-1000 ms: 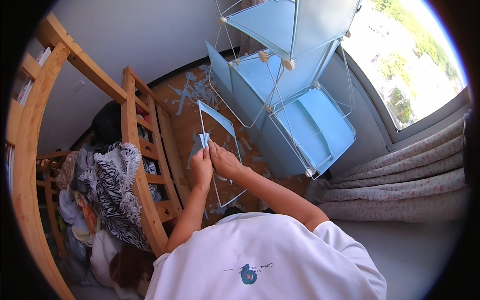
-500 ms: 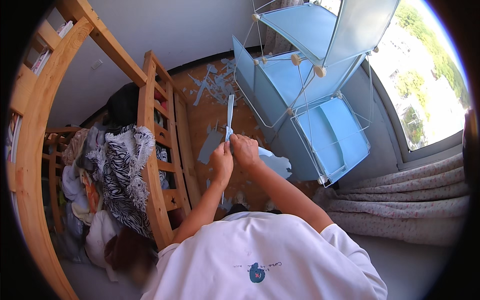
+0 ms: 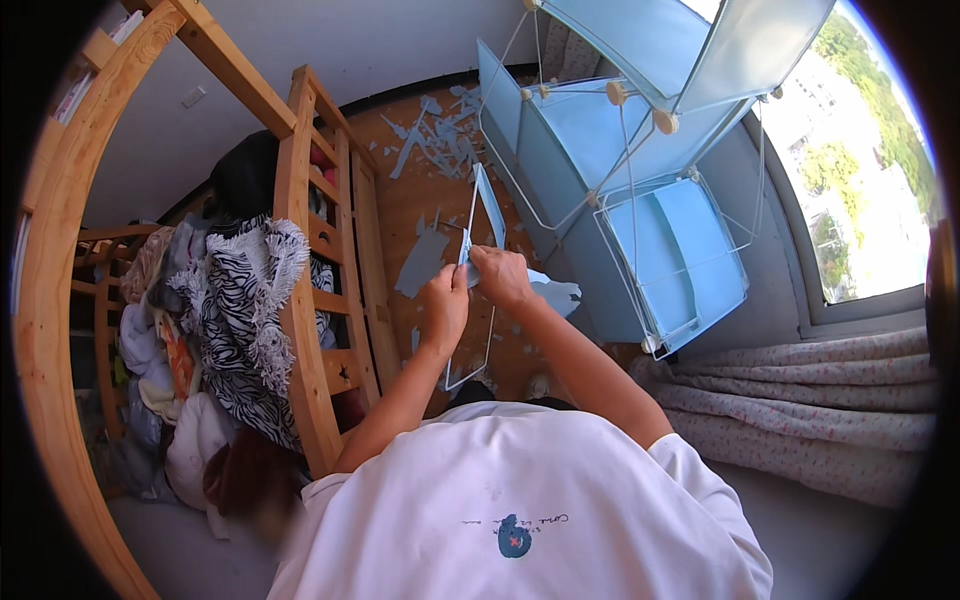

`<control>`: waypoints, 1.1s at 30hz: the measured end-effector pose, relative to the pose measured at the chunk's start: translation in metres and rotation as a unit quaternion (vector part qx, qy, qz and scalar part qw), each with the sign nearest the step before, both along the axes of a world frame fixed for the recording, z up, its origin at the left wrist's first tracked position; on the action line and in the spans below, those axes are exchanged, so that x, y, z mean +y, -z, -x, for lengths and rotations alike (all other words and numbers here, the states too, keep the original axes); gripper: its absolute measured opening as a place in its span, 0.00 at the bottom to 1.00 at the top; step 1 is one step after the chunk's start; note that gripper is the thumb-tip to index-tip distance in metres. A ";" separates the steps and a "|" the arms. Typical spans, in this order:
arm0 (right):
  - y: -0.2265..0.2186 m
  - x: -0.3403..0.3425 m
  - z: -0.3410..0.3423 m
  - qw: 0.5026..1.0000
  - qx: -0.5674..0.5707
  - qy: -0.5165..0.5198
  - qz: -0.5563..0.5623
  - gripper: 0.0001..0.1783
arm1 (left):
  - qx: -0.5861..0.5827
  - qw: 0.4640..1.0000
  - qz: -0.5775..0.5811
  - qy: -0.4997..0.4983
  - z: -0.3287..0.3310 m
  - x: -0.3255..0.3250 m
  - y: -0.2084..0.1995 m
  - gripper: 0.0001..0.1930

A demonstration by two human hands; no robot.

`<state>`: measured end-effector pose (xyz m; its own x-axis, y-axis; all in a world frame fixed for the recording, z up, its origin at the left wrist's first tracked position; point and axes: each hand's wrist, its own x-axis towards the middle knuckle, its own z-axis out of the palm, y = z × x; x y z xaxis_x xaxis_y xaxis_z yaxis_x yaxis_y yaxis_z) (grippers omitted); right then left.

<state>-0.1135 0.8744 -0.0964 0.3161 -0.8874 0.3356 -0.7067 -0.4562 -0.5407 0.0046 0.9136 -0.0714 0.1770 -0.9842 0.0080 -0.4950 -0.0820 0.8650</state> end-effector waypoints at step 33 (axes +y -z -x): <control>-0.004 -0.018 0.012 0.982 -0.032 0.178 0.047 0.10 | 0.324 0.924 -0.206 -0.008 0.006 0.006 -0.018 0.14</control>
<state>-0.1256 0.8561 -0.0920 -0.0328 -0.9021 0.4303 -0.7964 -0.2366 -0.5566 -0.0019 0.9194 -0.0535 0.0284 -0.8775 -0.4787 0.1188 -0.4725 0.8733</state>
